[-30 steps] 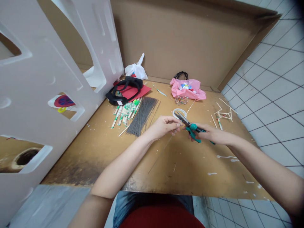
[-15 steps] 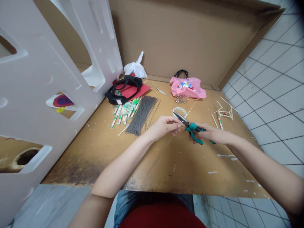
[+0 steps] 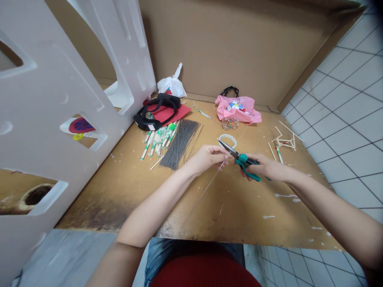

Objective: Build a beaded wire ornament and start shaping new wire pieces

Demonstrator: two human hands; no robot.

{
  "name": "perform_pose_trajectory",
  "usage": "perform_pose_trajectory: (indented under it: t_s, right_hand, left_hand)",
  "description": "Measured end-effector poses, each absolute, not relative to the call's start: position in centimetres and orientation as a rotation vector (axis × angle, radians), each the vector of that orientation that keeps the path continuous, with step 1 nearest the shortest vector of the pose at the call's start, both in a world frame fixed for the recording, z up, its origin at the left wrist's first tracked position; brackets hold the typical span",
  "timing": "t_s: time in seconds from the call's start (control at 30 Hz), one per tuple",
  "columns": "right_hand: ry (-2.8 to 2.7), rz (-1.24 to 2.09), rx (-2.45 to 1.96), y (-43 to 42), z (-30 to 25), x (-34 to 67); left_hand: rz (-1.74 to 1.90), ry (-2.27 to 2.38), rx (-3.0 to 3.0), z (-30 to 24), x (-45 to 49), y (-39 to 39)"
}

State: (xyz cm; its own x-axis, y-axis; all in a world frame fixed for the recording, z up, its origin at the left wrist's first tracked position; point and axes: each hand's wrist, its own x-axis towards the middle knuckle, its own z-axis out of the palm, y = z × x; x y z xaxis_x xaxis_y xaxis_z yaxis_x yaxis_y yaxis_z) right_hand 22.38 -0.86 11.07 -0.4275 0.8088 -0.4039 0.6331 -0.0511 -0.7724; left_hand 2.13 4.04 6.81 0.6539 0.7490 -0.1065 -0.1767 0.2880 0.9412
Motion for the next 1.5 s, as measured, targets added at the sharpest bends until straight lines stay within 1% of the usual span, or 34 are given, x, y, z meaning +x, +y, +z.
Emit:
perform_pose_trajectory:
  t_s: [0.1, 0.33, 0.5, 0.93, 1.2, 1.5]
  right_hand:
    - [-2.042, 1.433, -1.596, -0.9, 11.0, 22.4]
    - [-2.004, 1.578, -1.485, -0.8, 11.3, 22.2]
    - [-2.001, 1.585, -1.479, -0.8, 11.3, 22.3]
    - [-2.066, 1.341, -1.672, -1.2, 10.9, 22.1]
    - [-2.13, 1.182, -1.722, -1.7, 9.4, 22.0]
    - [-2.151, 0.908, -1.804, -2.0, 8.4, 21.4]
  left_hand:
    - [0.67, 0.625, 1.108, 6.9, 2.1, 4.0]
    - [0.655, 0.601, 1.093, 7.0, 1.9, 4.0]
    - [0.648, 0.611, 1.095, 7.1, 1.9, 4.0]
    - [0.647, 0.636, 1.126, 7.0, 2.0, 4.0]
    - [0.618, 0.639, 1.142, 6.2, 2.3, 4.2]
    - [0.588, 0.658, 1.173, 5.7, 2.4, 4.1]
